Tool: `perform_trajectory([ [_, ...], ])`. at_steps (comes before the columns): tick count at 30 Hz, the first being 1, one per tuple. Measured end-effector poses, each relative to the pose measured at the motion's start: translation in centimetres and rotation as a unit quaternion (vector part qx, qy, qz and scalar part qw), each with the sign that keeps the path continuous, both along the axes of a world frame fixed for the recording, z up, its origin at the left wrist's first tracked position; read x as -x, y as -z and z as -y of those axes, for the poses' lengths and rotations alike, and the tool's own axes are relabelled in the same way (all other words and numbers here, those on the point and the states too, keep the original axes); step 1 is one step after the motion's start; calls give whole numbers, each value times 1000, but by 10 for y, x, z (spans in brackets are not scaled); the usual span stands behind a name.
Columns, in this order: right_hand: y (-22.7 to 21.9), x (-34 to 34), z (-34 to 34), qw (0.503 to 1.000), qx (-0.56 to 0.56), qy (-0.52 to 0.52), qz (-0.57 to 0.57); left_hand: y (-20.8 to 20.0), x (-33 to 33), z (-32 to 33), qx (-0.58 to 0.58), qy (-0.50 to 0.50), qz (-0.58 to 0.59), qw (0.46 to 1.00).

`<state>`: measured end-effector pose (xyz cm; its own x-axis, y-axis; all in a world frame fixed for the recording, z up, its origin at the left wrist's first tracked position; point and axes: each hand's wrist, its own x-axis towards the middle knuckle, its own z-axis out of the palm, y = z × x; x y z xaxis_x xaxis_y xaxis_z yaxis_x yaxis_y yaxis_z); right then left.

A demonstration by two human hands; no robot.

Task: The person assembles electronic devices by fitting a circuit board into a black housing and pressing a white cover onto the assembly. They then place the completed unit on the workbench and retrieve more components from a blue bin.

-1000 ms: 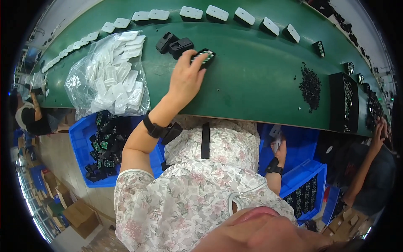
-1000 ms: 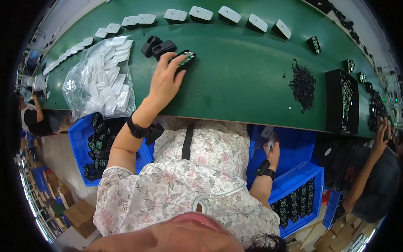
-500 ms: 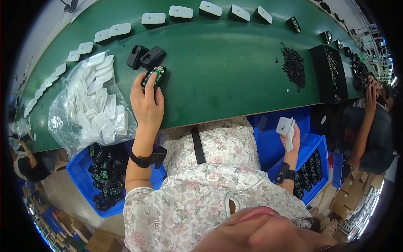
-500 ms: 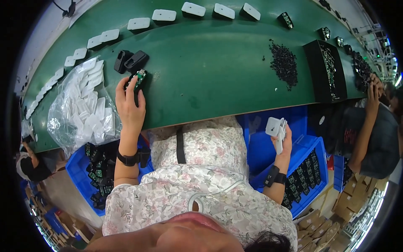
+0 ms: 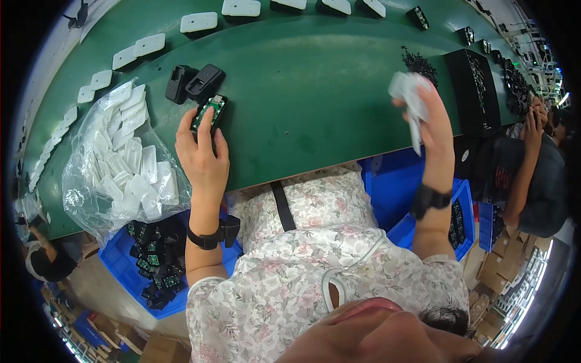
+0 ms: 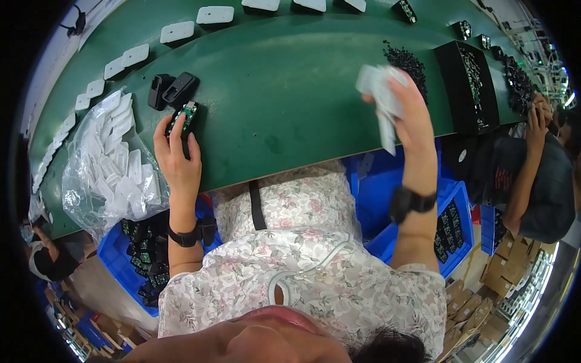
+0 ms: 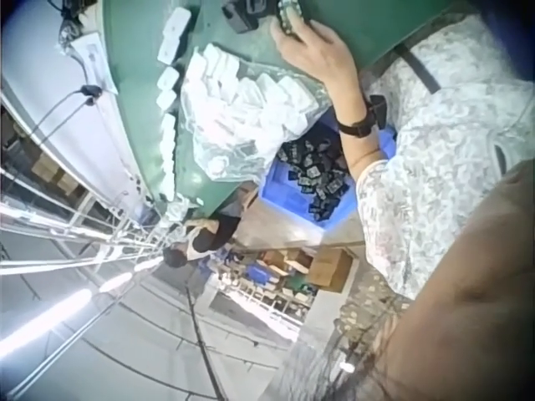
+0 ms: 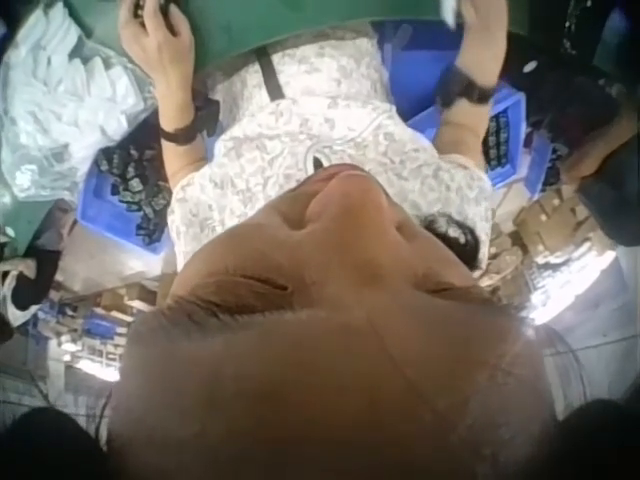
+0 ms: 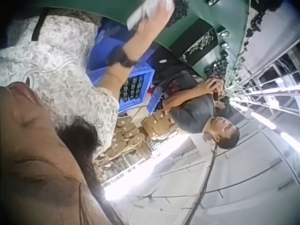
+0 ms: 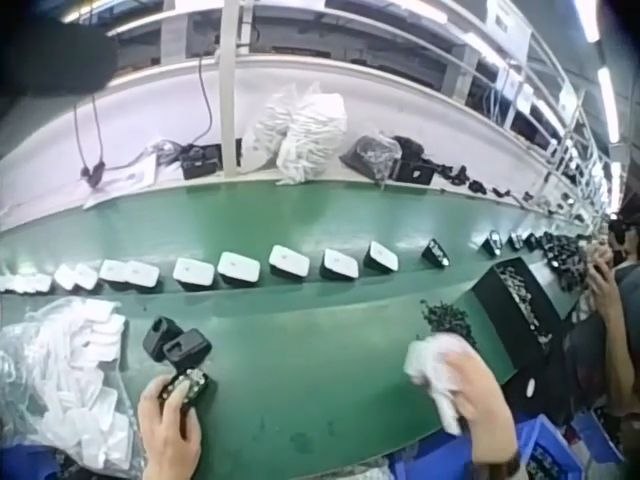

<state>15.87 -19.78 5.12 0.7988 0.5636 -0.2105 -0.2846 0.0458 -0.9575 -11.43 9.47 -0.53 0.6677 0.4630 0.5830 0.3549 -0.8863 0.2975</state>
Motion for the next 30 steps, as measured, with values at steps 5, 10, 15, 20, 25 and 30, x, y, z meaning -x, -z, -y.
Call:
perform_trajectory([
  [5,15,-15,-83,951,177,-51,248,-2,-1,-2,35,13,11,999],
  [10,17,-23,-102,924,195,-49,325,-7,-4,-2,49,15,17,999],
  [15,-2,-13,-88,858,233,5,458,-6,-4,-1,32,14,13,999],
  [20,5,4,-52,818,301,-17,489,-6,1,1,75,26,30,996],
  [25,25,46,-53,743,308,-73,589,-8,9,9,76,-7,18,997],
  [30,16,47,-74,818,215,-113,521,-17,25,6,32,-64,-34,997],
])
